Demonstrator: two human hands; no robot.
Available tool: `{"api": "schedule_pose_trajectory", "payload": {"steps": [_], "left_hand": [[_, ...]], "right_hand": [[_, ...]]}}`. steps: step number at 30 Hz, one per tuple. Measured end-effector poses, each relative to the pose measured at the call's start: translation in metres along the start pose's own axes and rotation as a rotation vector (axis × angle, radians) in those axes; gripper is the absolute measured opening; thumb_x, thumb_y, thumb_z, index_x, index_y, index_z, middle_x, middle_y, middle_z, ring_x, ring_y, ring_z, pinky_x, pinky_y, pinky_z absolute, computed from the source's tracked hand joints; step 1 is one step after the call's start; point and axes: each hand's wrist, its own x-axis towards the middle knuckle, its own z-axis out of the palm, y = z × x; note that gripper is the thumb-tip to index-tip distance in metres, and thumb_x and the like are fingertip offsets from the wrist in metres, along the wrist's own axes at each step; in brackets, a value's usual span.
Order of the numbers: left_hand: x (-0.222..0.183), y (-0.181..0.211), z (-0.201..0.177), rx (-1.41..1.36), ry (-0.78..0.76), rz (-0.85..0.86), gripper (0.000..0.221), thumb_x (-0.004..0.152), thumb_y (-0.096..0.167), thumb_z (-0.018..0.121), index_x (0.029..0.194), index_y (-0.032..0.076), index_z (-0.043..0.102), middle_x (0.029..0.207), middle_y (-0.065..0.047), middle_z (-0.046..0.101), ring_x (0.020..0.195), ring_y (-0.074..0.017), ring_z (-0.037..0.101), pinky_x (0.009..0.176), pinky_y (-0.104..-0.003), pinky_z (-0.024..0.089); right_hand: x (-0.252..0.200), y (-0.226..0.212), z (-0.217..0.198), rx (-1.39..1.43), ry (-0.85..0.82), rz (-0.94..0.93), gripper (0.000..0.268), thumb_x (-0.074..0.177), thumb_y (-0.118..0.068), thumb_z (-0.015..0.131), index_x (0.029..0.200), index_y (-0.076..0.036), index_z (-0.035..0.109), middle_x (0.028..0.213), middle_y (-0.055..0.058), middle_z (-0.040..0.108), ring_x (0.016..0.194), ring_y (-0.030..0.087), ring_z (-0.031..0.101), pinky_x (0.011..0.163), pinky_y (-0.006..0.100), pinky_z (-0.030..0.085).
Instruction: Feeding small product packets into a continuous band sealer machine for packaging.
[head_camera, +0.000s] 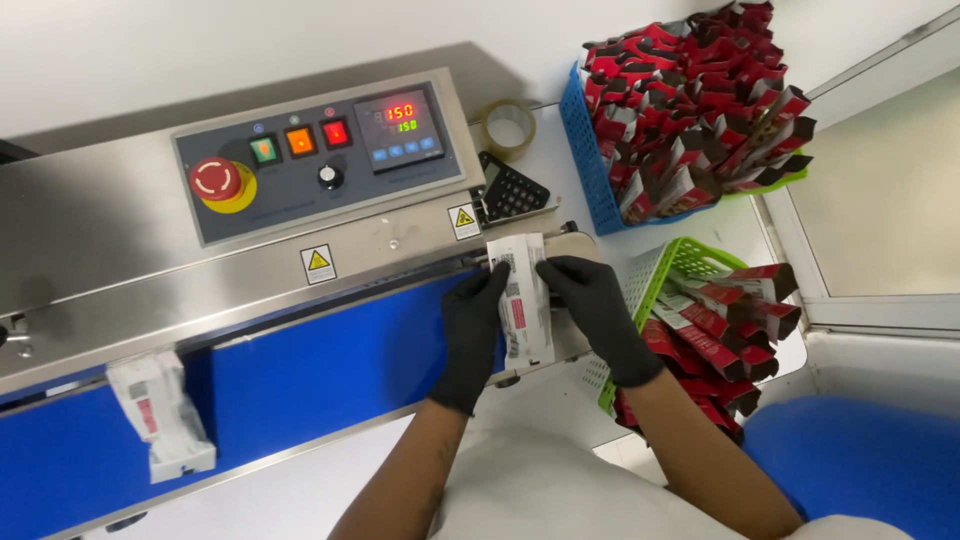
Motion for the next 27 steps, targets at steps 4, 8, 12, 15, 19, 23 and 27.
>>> {"api": "schedule_pose_trajectory", "payload": {"steps": [4, 8, 12, 15, 19, 23, 27], "left_hand": [[0.048, -0.038, -0.020, -0.002, 0.047, 0.058, 0.013, 0.082, 0.024, 0.088, 0.080, 0.015, 0.078, 0.075, -0.003, 0.071, 0.076, -0.0087, 0.056, 0.075, -0.027, 0.045], [0.094, -0.070, -0.059, 0.096, 0.095, 0.109, 0.031, 0.086, 0.032, 0.086, 0.096, 0.003, 0.081, 0.088, -0.018, 0.077, 0.081, -0.0204, 0.065, 0.079, -0.034, 0.050], [0.087, -0.047, -0.096, -0.074, 0.120, 0.105, 0.011, 0.086, 0.015, 0.080, 0.091, 0.006, 0.077, 0.075, -0.009, 0.069, 0.066, -0.0141, 0.058, 0.068, -0.027, 0.049], [0.075, -0.025, -0.149, 0.027, -0.013, 0.126, 0.006, 0.095, 0.006, 0.069, 0.097, 0.002, 0.073, 0.078, -0.004, 0.065, 0.073, -0.0104, 0.057, 0.076, -0.018, 0.046], [0.020, -0.003, -0.180, 0.420, 0.192, 0.436, 0.027, 0.106, 0.006, 0.056, 0.130, 0.005, 0.067, 0.126, -0.009, 0.070, 0.115, -0.0197, 0.066, 0.097, -0.031, 0.051], [-0.013, 0.010, -0.144, 0.104, 0.381, 0.213, 0.029, 0.104, 0.033, 0.065, 0.126, 0.015, 0.072, 0.112, -0.005, 0.076, 0.095, -0.0110, 0.076, 0.080, -0.021, 0.062], [-0.034, 0.010, -0.094, 0.198, 0.152, 0.395, 0.020, 0.103, 0.018, 0.065, 0.116, 0.005, 0.073, 0.103, -0.010, 0.076, 0.087, -0.0176, 0.074, 0.077, -0.026, 0.061]], "right_hand": [[0.024, 0.021, 0.024, -0.009, -0.003, 0.055, 0.032, 0.087, -0.030, 0.088, 0.107, -0.007, 0.079, 0.090, 0.016, 0.076, 0.076, 0.022, 0.073, 0.070, 0.039, 0.064], [0.049, 0.043, 0.040, -0.092, -0.035, 0.049, 0.033, 0.087, -0.029, 0.087, 0.111, -0.008, 0.079, 0.090, 0.014, 0.077, 0.071, 0.018, 0.072, 0.064, 0.034, 0.063], [0.041, 0.046, 0.060, -0.040, -0.100, 0.068, 0.034, 0.085, -0.024, 0.087, 0.112, -0.005, 0.078, 0.086, 0.015, 0.076, 0.068, 0.020, 0.073, 0.062, 0.033, 0.064], [0.049, 0.055, 0.020, -0.109, -0.086, -0.052, 0.036, 0.090, -0.026, 0.082, 0.117, -0.003, 0.076, 0.097, 0.022, 0.076, 0.086, 0.027, 0.073, 0.076, 0.043, 0.062], [0.057, 0.061, -0.118, -0.489, 0.216, -0.548, 0.030, 0.093, -0.027, 0.075, 0.119, -0.015, 0.067, 0.117, 0.008, 0.074, 0.111, 0.027, 0.069, 0.102, 0.042, 0.049], [0.041, 0.057, -0.240, -1.112, 0.690, -0.617, 0.071, 0.077, -0.016, 0.089, 0.139, 0.001, 0.059, 0.133, 0.024, 0.065, 0.120, 0.041, 0.061, 0.103, 0.049, 0.046], [0.031, 0.060, -0.278, -0.991, 0.597, -0.379, 0.016, 0.085, -0.022, 0.072, 0.099, -0.020, 0.081, 0.091, 0.006, 0.078, 0.088, 0.028, 0.072, 0.074, 0.042, 0.052]]}}
